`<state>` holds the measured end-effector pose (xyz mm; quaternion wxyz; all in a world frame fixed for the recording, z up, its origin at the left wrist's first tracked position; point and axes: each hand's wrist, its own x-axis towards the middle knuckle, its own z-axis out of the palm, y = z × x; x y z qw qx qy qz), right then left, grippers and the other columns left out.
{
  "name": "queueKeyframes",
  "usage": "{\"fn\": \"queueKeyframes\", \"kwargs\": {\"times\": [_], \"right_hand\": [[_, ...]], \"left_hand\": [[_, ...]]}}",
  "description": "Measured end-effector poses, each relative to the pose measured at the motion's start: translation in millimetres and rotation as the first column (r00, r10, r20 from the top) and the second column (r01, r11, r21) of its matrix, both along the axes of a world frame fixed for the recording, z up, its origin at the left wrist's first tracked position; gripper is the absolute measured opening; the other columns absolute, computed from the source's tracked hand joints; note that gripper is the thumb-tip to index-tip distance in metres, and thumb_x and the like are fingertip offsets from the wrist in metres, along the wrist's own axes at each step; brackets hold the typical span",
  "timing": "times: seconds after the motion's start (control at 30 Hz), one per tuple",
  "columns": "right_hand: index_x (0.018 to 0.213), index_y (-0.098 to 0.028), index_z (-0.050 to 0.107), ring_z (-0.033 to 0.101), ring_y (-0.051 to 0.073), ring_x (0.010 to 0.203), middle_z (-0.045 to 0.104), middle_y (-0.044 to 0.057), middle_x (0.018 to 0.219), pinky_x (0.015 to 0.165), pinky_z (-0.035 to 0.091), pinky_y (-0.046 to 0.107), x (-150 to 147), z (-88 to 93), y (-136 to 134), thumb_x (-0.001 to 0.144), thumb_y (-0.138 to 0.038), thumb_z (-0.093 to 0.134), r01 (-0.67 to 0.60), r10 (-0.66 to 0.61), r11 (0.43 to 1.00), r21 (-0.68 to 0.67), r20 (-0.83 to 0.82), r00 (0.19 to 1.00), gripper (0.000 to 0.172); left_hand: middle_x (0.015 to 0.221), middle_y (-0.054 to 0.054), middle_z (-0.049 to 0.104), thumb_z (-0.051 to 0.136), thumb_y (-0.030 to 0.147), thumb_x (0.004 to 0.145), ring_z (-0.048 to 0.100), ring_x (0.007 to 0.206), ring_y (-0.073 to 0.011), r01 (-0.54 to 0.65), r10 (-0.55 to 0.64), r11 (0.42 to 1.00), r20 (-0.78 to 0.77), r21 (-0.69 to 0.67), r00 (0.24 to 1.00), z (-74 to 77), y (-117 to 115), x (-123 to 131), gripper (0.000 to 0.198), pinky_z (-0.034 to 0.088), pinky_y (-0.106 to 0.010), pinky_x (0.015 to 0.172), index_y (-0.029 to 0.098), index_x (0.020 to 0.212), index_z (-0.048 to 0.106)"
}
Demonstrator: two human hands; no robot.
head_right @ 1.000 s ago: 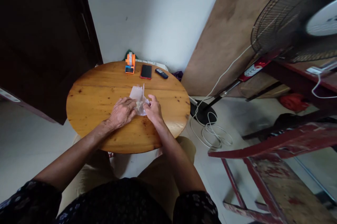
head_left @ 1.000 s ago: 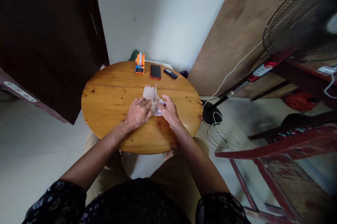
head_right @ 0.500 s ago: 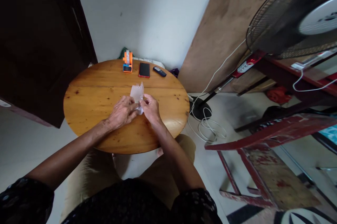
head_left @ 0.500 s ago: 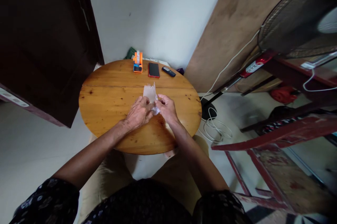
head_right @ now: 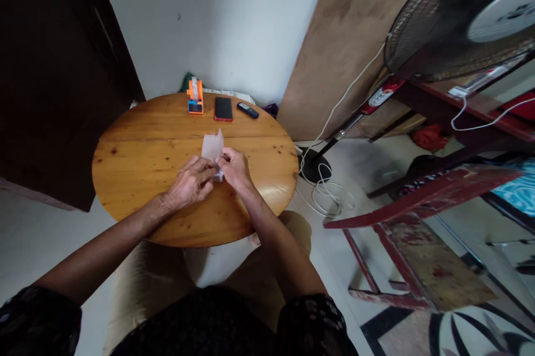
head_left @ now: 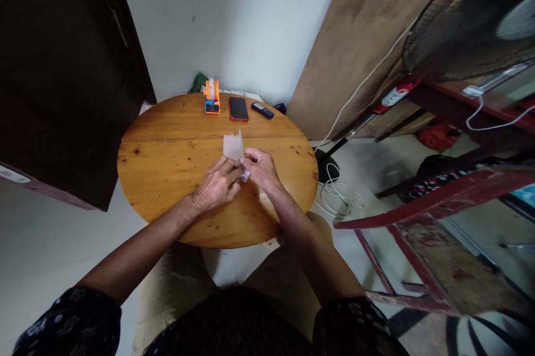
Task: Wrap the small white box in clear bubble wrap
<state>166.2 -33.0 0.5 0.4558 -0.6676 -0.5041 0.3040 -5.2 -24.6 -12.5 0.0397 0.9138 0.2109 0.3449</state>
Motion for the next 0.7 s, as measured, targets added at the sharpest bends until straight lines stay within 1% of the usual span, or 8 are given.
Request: {"fn": "queueKeyframes", "kwargs": {"times": [0.1, 0.2, 0.27, 0.33, 0.4, 0.47, 0.6, 0.7], "right_hand": [[0.112, -0.017, 0.070, 0.064, 0.016, 0.069, 0.069, 0.002, 0.080, 0.059, 0.051, 0.025, -1.1, 3.4, 1.7, 0.075, -0.031, 0.065, -0.012, 0.014, 1.000, -0.019, 0.069, 0.998, 0.040], [0.113, -0.017, 0.069, 0.063, 0.015, 0.063, 0.071, 0.003, 0.083, 0.055, 0.050, 0.024, -0.1, 10.1, -2.9, 0.081, -0.033, 0.062, -0.083, 0.085, 0.995, -0.052, 0.044, 0.995, 0.036], [0.118, -0.015, 0.066, 0.063, 0.013, 0.061, 0.073, 0.005, 0.089, 0.054, 0.049, 0.024, 3.1, 14.6, -8.0, 0.085, -0.030, 0.056, -0.159, 0.159, 0.985, -0.069, -0.010, 0.987, 0.037], [0.124, -0.014, 0.063, 0.064, 0.012, 0.065, 0.074, 0.007, 0.099, 0.059, 0.051, 0.023, 7.1, 17.6, -12.3, 0.085, -0.023, 0.054, -0.242, 0.240, 0.968, -0.072, -0.026, 0.970, 0.040], [0.128, -0.015, 0.060, 0.065, 0.012, 0.073, 0.074, 0.006, 0.105, 0.068, 0.052, 0.023, 9.4, 18.9, -14.2, 0.082, -0.017, 0.056, -0.313, 0.315, 0.947, -0.066, 0.032, 0.948, 0.046], [0.131, -0.017, 0.059, 0.065, 0.012, 0.078, 0.073, 0.005, 0.107, 0.073, 0.051, 0.023, 8.7, 20.0, -14.2, 0.079, -0.015, 0.061, -0.357, 0.365, 0.931, -0.076, 0.164, 0.917, 0.052], [0.139, -0.019, 0.055, 0.064, 0.017, 0.081, 0.073, 0.006, 0.104, 0.075, 0.049, 0.026, 0.1, 25.8, -14.4, 0.076, -0.016, 0.066, -0.324, 0.344, 0.938, -0.124, 0.448, 0.825, 0.063], [0.143, -0.021, 0.050, 0.064, 0.017, 0.080, 0.073, 0.006, 0.105, 0.076, 0.049, 0.028, -3.4, 28.7, -17.7, 0.075, -0.014, 0.065, -0.336, 0.350, 0.934, -0.118, 0.481, 0.804, 0.069]], "left_hand": [[0.108, -0.012, 0.066, 0.053, 0.013, 0.081, 0.054, 0.099, -0.0269, 0.001, -0.001, 0.999, -0.023, 0.033, 1.000, 0.4, -0.7, 2.0, 0.031, 0.051, -0.041, 0.089, 0.015, 0.105, 0.072], [0.106, -0.011, 0.067, 0.054, 0.012, 0.079, 0.056, 0.099, -0.0263, 0.012, -0.013, 1.000, 0.043, 0.016, 0.999, 1.5, -2.3, 2.2, 0.028, 0.052, -0.039, 0.088, 0.015, 0.099, 0.072], [0.103, -0.010, 0.068, 0.054, 0.011, 0.076, 0.058, 0.096, -0.0247, 0.031, -0.027, 0.999, 0.131, -0.031, 0.991, 1.8, -2.9, 1.6, 0.027, 0.052, -0.038, 0.087, 0.016, 0.096, 0.072], [0.095, -0.008, 0.068, 0.054, 0.011, 0.074, 0.060, 0.089, -0.0219, 0.055, -0.030, 0.994, 0.240, -0.099, 0.970, 1.4, -2.3, 1.1, 0.024, 0.052, -0.036, 0.083, 0.017, 0.092, 0.069], [0.085, -0.005, 0.067, 0.053, 0.011, 0.075, 0.061, 0.080, -0.0190, 0.067, 0.000, 0.981, 0.340, -0.183, 0.940, 0.6, -0.7, 1.5, 0.018, 0.052, -0.033, 0.078, 0.018, 0.086, 0.065], [0.078, -0.003, 0.064, 0.054, 0.013, 0.077, 0.061, 0.075, -0.0168, 0.054, 0.061, 0.962, 0.403, -0.269, 0.913, 0.6, 1.1, 3.2, 0.011, 0.051, -0.030, 0.073, 0.019, 0.081, 0.062], [0.080, -0.002, 0.063, 0.059, 0.018, 0.080, 0.060, 0.075, -0.0153, -0.059, 0.226, 0.895, 0.337, -0.442, 0.914, 6.2, 3.1, 10.5, 0.004, 0.049, -0.028, 0.071, 0.019, 0.082, 0.062], [0.077, -0.001, 0.060, 0.062, 0.019, 0.082, 0.057, 0.070, -0.0140, -0.154, 0.292, 0.822, 0.174, -0.548, 0.941, 12.9, 5.3, 16.2, 0.004, 0.047, -0.027, 0.067, 0.018, 0.077, 0.062]]}}
